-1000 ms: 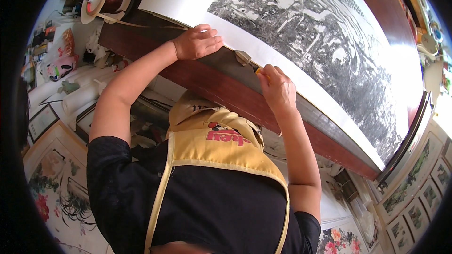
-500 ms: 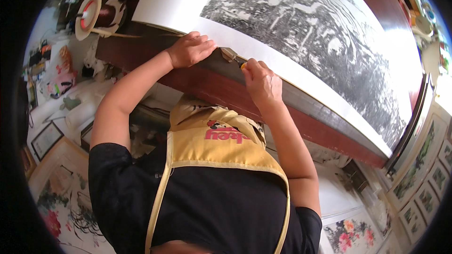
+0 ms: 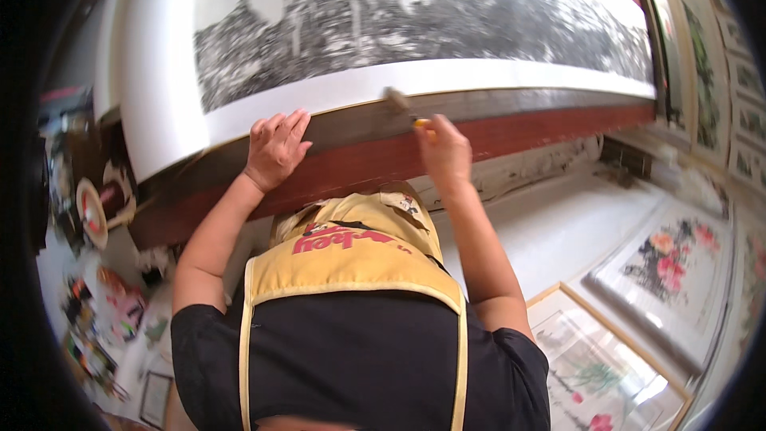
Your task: The person applies adhesive to the edge of a large scroll using a brush and presses it onto a wooden board. They then use a large paper cutter to trim the excess paper from the edge of the scroll. The person repeats this process for another section of the scroll.
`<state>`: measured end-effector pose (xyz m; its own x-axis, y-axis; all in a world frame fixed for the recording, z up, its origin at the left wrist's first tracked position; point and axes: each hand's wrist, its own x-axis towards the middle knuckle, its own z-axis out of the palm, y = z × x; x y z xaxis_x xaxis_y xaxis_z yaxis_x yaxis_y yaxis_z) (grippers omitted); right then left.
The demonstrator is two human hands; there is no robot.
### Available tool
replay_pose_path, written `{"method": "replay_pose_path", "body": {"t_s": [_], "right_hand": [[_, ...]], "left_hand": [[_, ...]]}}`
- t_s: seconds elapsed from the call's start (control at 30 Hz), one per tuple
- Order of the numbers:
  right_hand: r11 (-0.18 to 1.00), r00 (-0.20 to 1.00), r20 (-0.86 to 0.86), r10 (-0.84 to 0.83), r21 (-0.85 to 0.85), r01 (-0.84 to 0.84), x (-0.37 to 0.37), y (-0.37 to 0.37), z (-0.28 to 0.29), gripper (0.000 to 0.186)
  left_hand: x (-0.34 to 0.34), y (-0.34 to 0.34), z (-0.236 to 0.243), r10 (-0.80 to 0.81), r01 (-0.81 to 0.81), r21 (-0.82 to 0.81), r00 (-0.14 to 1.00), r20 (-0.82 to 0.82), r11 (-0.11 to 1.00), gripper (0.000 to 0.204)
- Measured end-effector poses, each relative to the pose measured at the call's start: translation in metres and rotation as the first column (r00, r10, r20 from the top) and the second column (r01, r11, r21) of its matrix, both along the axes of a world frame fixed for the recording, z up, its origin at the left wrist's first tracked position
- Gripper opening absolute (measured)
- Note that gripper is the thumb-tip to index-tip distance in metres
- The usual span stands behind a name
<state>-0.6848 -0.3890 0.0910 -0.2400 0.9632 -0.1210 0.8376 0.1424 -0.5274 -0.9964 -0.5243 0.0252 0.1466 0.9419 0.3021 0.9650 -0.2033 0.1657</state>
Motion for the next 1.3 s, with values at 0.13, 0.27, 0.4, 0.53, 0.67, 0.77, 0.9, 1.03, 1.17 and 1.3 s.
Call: {"method": "replay_pose_path", "body": {"t_s": [0.13,0.27,0.4,0.53,0.67,0.77,0.9,1.03,1.17,1.3], "right_hand": [[0.994,0.997,0.021,0.076,0.076,-0.077,0.012,0.009,0.003,0.019],[0.981,0.983,0.094,-0.16,0.122,0.148,0.087,0.056,0.0,0.019],[0.966,0.967,0.121,-0.225,0.155,0.206,0.16,0.101,-0.007,0.019],[0.957,0.958,0.11,-0.264,0.151,0.247,0.221,0.146,-0.006,0.019],[0.951,0.947,0.134,-0.293,0.14,0.274,0.291,0.201,-0.005,0.02],[0.929,0.935,0.12,-0.334,0.212,0.304,0.358,0.227,-0.005,0.021],[0.887,0.845,-0.361,-0.394,0.09,0.452,0.438,0.211,0.007,0.017],[0.782,0.632,-0.58,-0.514,-0.014,0.623,0.515,0.183,0.014,0.016],[0.691,0.487,-0.679,-0.55,-0.042,0.722,0.604,0.189,0.013,0.01],[0.605,0.347,-0.772,-0.532,-0.06,0.794,0.704,0.232,0.014,0.009]], "left_hand": [[0.052,0.029,0.004,-0.052,0.052,-0.001,0.996,0.077,0.999,0.058],[0.089,0.04,0.003,-0.059,0.064,-0.044,0.994,0.097,0.997,0.058],[0.149,0.066,0.005,-0.109,0.115,-0.064,0.989,0.103,0.991,0.065],[0.233,0.121,0.005,-0.077,0.087,-0.108,0.993,0.092,0.99,0.075],[0.327,0.183,-0.007,0.067,-0.043,-0.133,0.981,0.18,0.99,0.083],[0.358,0.205,-0.019,0.143,-0.136,-0.222,0.99,0.014,0.966,0.082],[0.352,0.203,-0.025,0.123,-0.125,-0.188,0.992,-0.023,0.974,0.077],[0.353,0.204,-0.028,0.132,-0.143,-0.21,0.989,-0.063,0.967,0.072],[0.342,0.206,-0.04,0.222,-0.219,-0.219,0.975,-0.01,0.951,0.06],[0.437,0.284,-0.035,0.12,-0.12,-0.013,0.992,0.046,0.993,0.06]]}}
